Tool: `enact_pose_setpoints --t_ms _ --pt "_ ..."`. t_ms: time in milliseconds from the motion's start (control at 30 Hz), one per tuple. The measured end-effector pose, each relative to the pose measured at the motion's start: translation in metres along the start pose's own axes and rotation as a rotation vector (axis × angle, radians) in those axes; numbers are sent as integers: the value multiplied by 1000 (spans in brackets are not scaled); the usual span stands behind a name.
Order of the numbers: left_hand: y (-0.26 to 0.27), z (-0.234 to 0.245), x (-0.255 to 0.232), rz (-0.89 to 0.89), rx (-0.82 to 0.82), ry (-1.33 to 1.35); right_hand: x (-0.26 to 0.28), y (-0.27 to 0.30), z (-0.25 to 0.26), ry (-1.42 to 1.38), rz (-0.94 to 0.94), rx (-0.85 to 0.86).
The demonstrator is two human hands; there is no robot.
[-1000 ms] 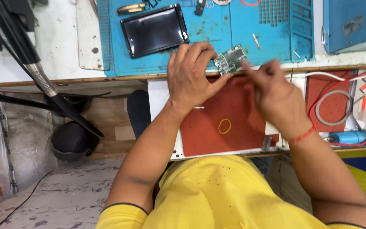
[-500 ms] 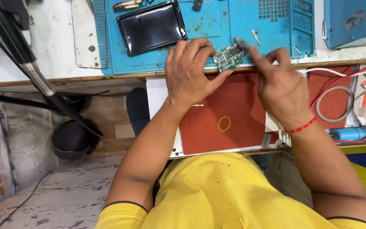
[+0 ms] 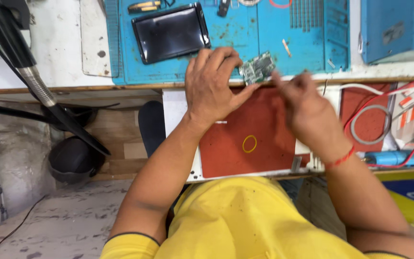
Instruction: The person cleans a small circuit board by repeatedly rubbing its surface with a purple pen-like tool. The person holds the board steady with the left hand while scrubbing with the right hand, occasionally repositioning the board on the red mat.
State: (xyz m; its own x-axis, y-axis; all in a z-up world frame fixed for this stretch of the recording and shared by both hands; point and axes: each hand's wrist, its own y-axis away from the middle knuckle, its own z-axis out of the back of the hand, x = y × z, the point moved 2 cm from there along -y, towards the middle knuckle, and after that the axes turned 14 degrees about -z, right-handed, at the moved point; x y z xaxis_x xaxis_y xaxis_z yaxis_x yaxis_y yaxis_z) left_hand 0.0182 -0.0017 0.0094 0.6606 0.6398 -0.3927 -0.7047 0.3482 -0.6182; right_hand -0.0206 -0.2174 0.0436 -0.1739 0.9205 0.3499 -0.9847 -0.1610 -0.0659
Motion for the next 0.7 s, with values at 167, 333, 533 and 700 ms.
enact_pose_setpoints --t_ms 167,333,533,700 --pt "-3 1 -2 11 -7 -3 1 -9 0 59 -70 6" --pt "-4 2 -5 12 -4 -18 6 -4 3 27 -49 35" --pt "-6 3 -5 10 9 -58 7 3 -1 64 -53 76" --pt "-5 2 -7 3 -6 -74 7 11 -5 54 -6 91"
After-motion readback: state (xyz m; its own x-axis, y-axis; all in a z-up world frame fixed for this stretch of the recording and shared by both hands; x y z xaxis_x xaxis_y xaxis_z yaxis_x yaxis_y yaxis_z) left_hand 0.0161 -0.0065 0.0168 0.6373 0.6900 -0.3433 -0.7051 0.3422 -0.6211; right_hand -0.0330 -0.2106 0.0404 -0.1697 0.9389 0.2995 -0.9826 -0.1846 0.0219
